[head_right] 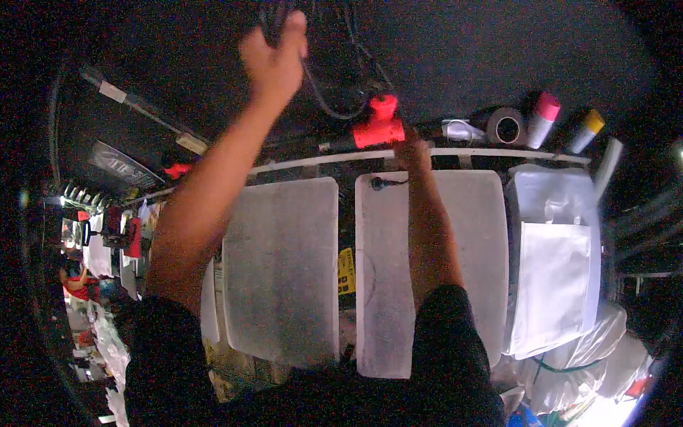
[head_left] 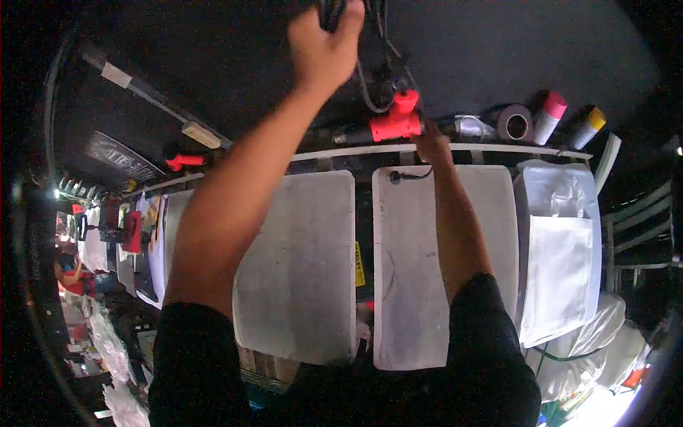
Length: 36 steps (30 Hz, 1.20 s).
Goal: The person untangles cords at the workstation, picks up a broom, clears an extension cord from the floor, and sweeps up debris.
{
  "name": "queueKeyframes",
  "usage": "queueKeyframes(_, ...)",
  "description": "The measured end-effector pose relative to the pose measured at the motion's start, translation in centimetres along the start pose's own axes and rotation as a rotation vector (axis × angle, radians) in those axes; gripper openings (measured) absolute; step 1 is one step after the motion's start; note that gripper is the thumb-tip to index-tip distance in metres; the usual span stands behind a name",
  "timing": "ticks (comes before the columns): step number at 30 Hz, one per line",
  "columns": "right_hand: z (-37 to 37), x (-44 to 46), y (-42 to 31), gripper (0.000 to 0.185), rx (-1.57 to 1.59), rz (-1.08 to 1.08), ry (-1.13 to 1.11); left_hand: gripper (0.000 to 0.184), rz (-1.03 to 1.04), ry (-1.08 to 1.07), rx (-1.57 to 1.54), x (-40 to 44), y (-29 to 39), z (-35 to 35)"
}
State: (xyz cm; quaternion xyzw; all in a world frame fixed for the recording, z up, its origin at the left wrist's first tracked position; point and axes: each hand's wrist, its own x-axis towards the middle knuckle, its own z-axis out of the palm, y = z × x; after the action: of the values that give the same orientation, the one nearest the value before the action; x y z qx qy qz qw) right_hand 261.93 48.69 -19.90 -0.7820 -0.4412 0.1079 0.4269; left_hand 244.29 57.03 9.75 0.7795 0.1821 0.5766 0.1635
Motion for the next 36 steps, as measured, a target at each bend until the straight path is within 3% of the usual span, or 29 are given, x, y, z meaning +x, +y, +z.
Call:
queueKeyframes(1,1.9,1.2,3.6,0.045,-0.28,-0.116,0.055,0.033,-0.032,-0.013,0.035,-1.3,-0.4,0.7)
queueKeyframes(2,0.4,0.5,1.6,0.045,-0.279,-0.113,0.054,0.037,-0.065,-0.022,0.066,-2.4,-0.5,1.3)
queueKeyframes(4,-3.1,-2.8,-1.7,0.027,0.627,0.461,0.375,0.034,0.088,-0.096,0.101,-4.3,-2.8,2.7)
queueKeyframes(6,-3.5,-5.6,-1.0,0.01,1.302,0.548,0.597,0.031,0.169,-0.346,0.218,-6.9,-5.2,3.3)
queueKeyframes(8,-0.7,-8.9,5.6,0.002,1.693,0.374,0.198,0.03,0.416,-0.47,0.255,-9.4,-7.7,3.3)
queueKeyframes(10,-0.1,-12.2,2.8,0.002,1.845,0.154,-0.041,0.027,0.494,-0.568,0.219,-11.0,-9.0,2.1)
queueKeyframes(12,0.4,-13.9,-2.1,0.004,1.765,0.628,0.138,0.024,0.577,-0.67,0.185,-12.2,-11.1,0.4)
queueKeyframes(14,0.4,-14.3,-6.5,0.005,1.802,0.619,0.087,0.016,0.772,-0.882,0.393,-13.2,-13.7,-2.1)
queueKeyframes(17,0.8,-13.6,-11.7,0.006,1.863,0.697,-0.011,0.014,0.758,-1.0,0.573,-12.9,-16.0,-6.6)
queueKeyframes(19,2.2,-12.7,-15.0,0.006,1.886,0.782,-0.062,0.016,0.68,-0.901,0.729,-12.6,-18.1,-8.6)
queueKeyframes(22,3.4,-12.1,-19.8,0.015,1.943,0.695,-0.201,0.022,0.447,-0.705,0.996,-14.0,-19.5,-10.2)
queueKeyframes(24,1.9,-11.1,-23.1,0.013,1.769,0.492,-0.518,0.027,-0.193,-0.505,1.031,-15.5,-18.9,-9.2)
queueKeyframes(25,4.7,-10.4,-22.6,0.015,1.659,0.077,-0.329,0.028,-0.435,-0.551,0.932,-15.9,-18.5,-8.8)
queueKeyframes(26,6.8,-9.7,-21.1,0.021,1.345,-0.086,-0.2,0.029,-0.673,-0.583,0.823,-16.2,-18.1,-8.5)
queueKeyframes(27,9.0,-8.7,-18.2,0.028,1.036,-0.252,-0.085,0.029,-0.529,-0.7,0.682,-20.6,-25.4,-7.4)
queueKeyframes(28,14.4,-7.4,-11.2,0.041,1.183,-0.311,-0.173,0.03,-0.397,-0.814,0.521,-24.9,-32.4,-6.5)
queueKeyframes(29,17.4,-6.3,-5.2,0.044,1.255,0.35,-0.399,0.041,-0.448,-0.907,0.442,-20.0,-21.1,-10.8)
queueKeyframes(30,15.1,-7.7,-9.8,0.042,0.452,0.137,-0.445,0.055,-0.284,-0.926,0.536,-22.5,-20.4,-11.6)
queueKeyframes(31,16.1,-7.9,-10.4,0.042,0.884,0.285,-0.384,0.073,-0.114,-0.949,0.631,-24.4,-20.8,-13.0)
queueKeyframes(32,16.0,-9.4,-13.6,0.037,1.037,0.609,-0.158,0.082,-0.279,-1.081,0.544,-23.4,-16.7,-16.1)
queueKeyframes(34,18.0,-10.5,-15.4,0.034,0.845,0.54,-0.136,0.085,-0.251,-0.838,0.527,-26.7,-14.2,-20.9)
queueKeyframes(36,20.3,-10.3,-13.3,0.033,0.999,0.512,-0.203,0.088,-0.413,-0.704,0.398,-30.3,-11.2,-26.5)
